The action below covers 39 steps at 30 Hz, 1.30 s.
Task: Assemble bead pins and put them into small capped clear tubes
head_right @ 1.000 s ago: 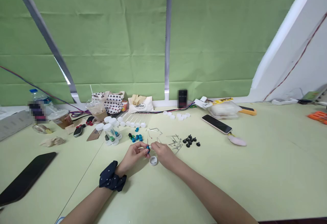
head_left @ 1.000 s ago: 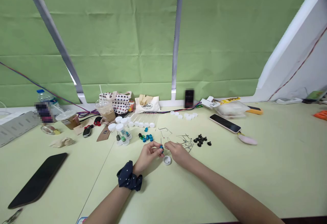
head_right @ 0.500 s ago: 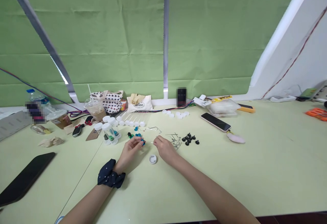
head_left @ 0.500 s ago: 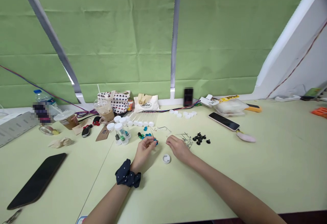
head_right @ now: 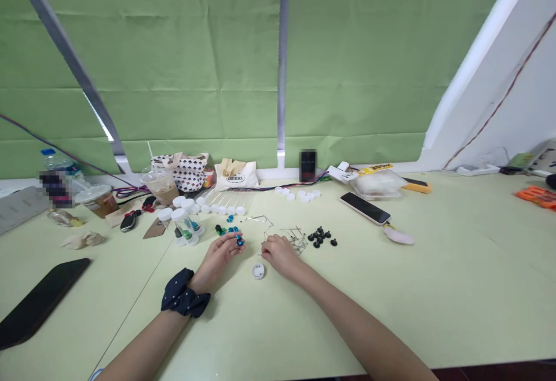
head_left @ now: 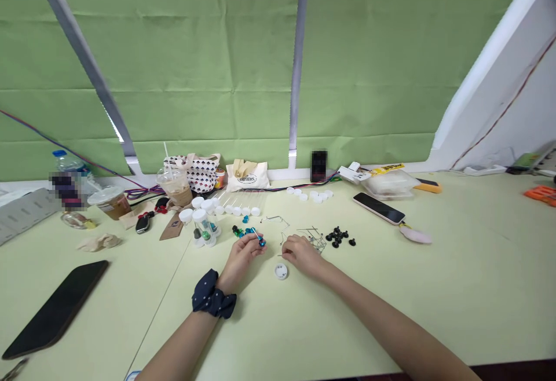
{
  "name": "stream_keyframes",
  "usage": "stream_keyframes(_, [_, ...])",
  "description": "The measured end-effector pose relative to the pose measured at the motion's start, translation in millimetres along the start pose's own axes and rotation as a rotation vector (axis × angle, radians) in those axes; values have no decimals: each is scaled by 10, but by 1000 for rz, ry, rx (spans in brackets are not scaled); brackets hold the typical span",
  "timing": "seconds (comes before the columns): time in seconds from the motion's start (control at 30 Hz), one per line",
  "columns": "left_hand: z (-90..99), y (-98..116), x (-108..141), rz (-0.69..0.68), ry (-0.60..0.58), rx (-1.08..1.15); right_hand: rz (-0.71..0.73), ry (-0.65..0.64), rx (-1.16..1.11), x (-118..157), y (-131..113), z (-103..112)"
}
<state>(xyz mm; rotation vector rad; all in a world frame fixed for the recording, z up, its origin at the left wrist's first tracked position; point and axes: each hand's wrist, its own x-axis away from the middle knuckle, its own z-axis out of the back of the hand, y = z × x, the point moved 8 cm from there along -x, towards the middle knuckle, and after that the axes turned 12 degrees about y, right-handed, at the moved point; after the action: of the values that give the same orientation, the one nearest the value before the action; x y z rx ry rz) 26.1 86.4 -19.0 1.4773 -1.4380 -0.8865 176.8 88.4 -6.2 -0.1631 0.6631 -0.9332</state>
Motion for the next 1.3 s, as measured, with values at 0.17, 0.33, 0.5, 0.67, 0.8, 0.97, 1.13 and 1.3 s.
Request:
stream_keyframes(0.17, [-18, -18, 7, 44, -22, 37, 1, 30, -44, -21, 45, 17])
stream_keyframes(0.33, [-23, -7, 18, 95, -20, 76, -65, 171, -15, -75, 260, 137])
stream_keyframes(0.5, [-27, -15, 21, 112, -37, 74, -61, 221, 102, -79, 342, 132])
stream_keyframes(0.67, [-10, -43, 9, 106, -43, 63, -9, 248, 144, -85, 314, 99])
stream_keyframes(0.8, [-23, -34, 14, 89, -69, 51, -165, 271, 173, -134, 586, 325])
stream_keyframes(0.97, [-31, -38, 22, 96, -61, 40, -386, 122, 97, -128, 1072, 741])
stream_keyframes(1.13, [-35, -53, 10, 94, -62, 28, -453, -104, 122, -13, 1326, 894])
stream_keyframes(1.3, [-56, -34, 7, 78, -86, 24, -482, -96, 192, 29, 1362, 856])
